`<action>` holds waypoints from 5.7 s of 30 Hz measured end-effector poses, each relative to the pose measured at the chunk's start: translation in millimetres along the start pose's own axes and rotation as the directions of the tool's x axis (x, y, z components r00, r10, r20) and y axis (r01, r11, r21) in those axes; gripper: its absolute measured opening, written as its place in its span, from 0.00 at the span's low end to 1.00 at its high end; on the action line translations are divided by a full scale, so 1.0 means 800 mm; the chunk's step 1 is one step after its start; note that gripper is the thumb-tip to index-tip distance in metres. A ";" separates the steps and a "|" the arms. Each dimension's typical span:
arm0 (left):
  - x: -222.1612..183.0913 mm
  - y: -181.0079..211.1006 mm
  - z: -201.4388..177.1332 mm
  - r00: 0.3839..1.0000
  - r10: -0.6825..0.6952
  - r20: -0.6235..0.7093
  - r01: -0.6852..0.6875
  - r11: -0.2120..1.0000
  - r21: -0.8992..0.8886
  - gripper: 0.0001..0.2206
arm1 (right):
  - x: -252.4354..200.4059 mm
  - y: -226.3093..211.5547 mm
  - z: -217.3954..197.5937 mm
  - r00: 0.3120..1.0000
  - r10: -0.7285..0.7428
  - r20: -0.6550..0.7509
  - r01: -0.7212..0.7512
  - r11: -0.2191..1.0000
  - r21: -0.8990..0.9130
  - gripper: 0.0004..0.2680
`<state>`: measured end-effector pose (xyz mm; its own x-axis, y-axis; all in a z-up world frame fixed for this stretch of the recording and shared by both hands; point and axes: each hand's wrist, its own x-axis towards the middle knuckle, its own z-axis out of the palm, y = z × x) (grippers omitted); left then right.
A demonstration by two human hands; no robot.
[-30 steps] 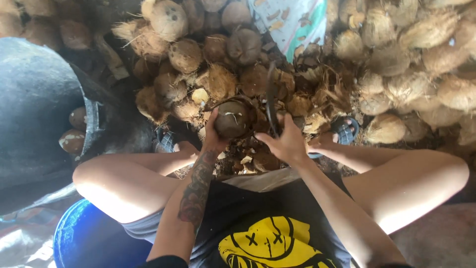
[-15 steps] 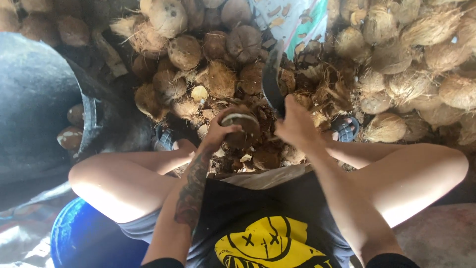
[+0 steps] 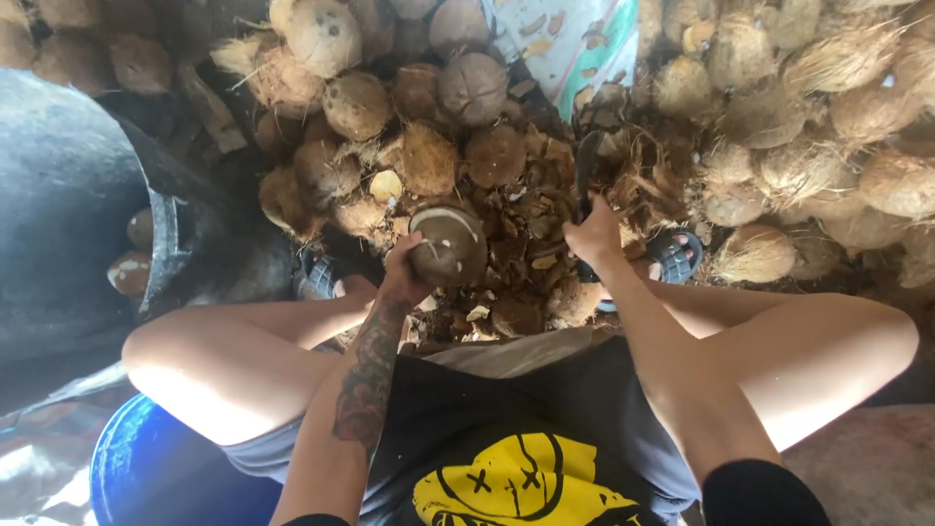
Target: Using a large curved knife to remove the outer husk from coconuts.
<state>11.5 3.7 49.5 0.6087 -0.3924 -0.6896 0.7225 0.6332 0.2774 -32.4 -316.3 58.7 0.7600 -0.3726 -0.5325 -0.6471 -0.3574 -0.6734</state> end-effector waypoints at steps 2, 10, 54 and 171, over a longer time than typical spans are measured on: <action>-0.009 0.002 0.014 0.999 0.022 0.025 -0.021 0.999 -0.039 0.23 | -0.031 -0.036 0.007 0.997 0.018 -0.073 -0.037 0.963 -0.267 0.23; 0.039 -0.018 -0.023 0.992 -0.022 0.127 0.005 0.991 0.135 0.26 | -0.037 -0.042 0.045 0.990 -0.122 0.076 0.120 0.992 0.032 0.20; -0.006 0.011 -0.009 0.976 0.078 0.205 -0.058 0.993 -0.102 0.23 | -0.214 -0.047 0.022 0.815 -0.222 0.535 0.172 0.975 0.142 0.04; 0.029 -0.035 -0.013 0.910 -0.016 0.414 -0.001 0.999 0.043 0.29 | -0.151 -0.202 0.010 0.308 -0.926 0.220 0.731 0.378 0.568 0.27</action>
<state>2.2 -16.3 19.2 0.6778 -0.6440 -0.3548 0.7350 0.6048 0.3066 -19.1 -206.7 228.2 0.8462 0.4044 0.3470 0.3455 0.0793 -0.9351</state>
